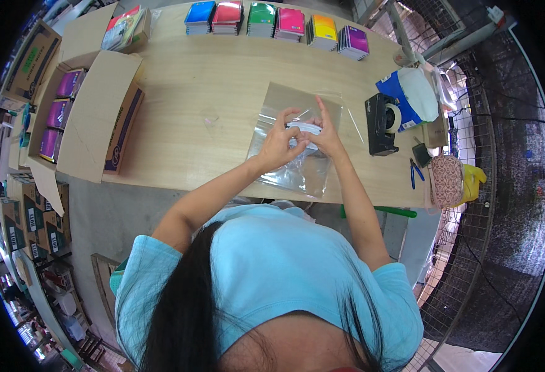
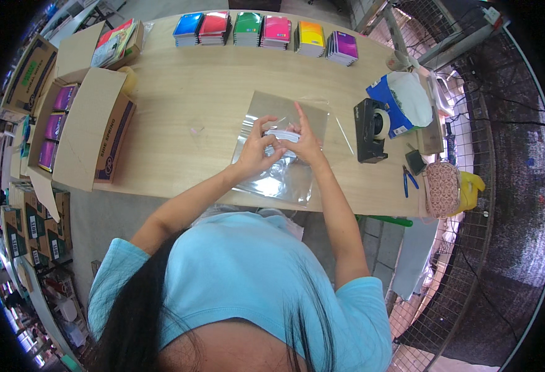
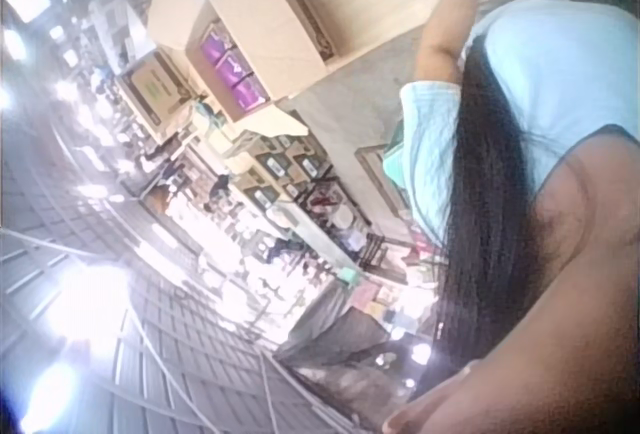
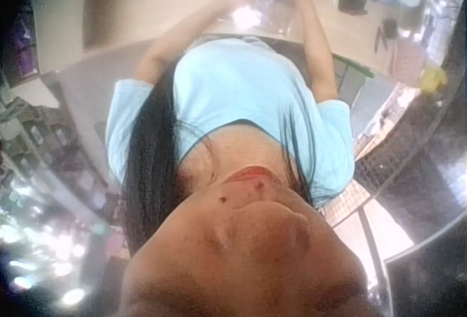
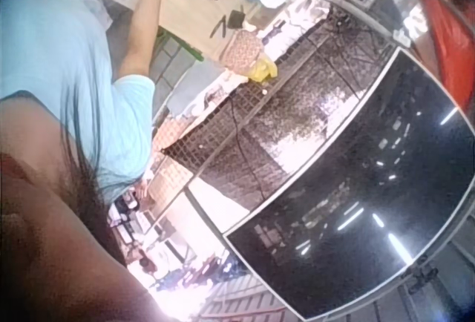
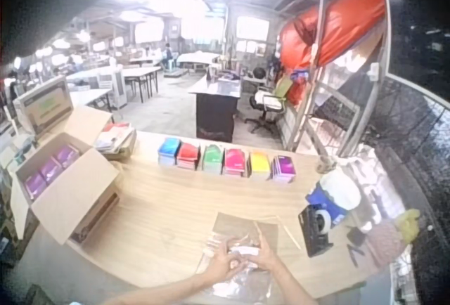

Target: The person picks up a notebook, places it inside a plastic sleeve, and uses tape to seal the sleeve. The person then picks up several more notebooks of different colors and places them together in another plastic sleeve, sealing it with tape.

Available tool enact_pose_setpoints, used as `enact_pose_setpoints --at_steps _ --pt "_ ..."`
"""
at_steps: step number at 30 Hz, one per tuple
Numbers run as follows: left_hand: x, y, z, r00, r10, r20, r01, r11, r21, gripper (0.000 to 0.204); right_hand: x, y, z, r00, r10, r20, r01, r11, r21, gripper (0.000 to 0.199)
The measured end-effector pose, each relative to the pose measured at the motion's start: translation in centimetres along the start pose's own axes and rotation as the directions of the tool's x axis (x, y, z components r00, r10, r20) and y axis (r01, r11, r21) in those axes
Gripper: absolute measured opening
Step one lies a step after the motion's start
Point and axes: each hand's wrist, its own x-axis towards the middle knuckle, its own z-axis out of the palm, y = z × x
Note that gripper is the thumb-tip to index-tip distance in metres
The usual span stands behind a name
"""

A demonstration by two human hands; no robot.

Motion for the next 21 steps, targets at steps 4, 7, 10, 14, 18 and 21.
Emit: enact_pose_setpoints --at_steps 4,7,10,14,18,21 --pt "2.0 0.6 -0.2 0.934 -0.346 -0.087 0.324 0.925 -0.199 0.079 0.1 0.6 -0.2 0.997 0.048 -0.057 -0.056 0.986 -0.156 0.112" --pt "2.8 0.6 -0.7 0.848 -0.522 0.087 0.514 0.774 -0.369 0.089 0.8 0.1 -0.3 0.969 -0.045 -0.242 0.107 0.963 0.247 0.085" --pt "2.3 0.3 -0.3 0.836 -0.534 0.124 0.528 0.725 -0.442 0.086 -0.6 -2.1 0.2 0.981 -0.123 -0.147 0.104 0.986 -0.133 0.045" --pt "1.0 0.0 0.9 0.839 -0.538 0.079 0.491 0.686 -0.536 0.052 -3.8 -2.2 0.7 0.916 -0.396 -0.064 0.309 0.799 -0.516 0.018" --pt "0.6 0.5 1.7 0.894 -0.447 -0.032 0.383 0.798 -0.465 0.020 -5.9 -2.6 1.6 0.819 -0.574 -0.020 0.378 0.565 -0.733 0.024" --pt "0.2 0.8 1.4 0.869 -0.488 -0.082 0.418 0.812 -0.407 0.012 -7.0 -5.9 -0.7 0.768 -0.631 -0.105 0.348 0.550 -0.759 0.023"
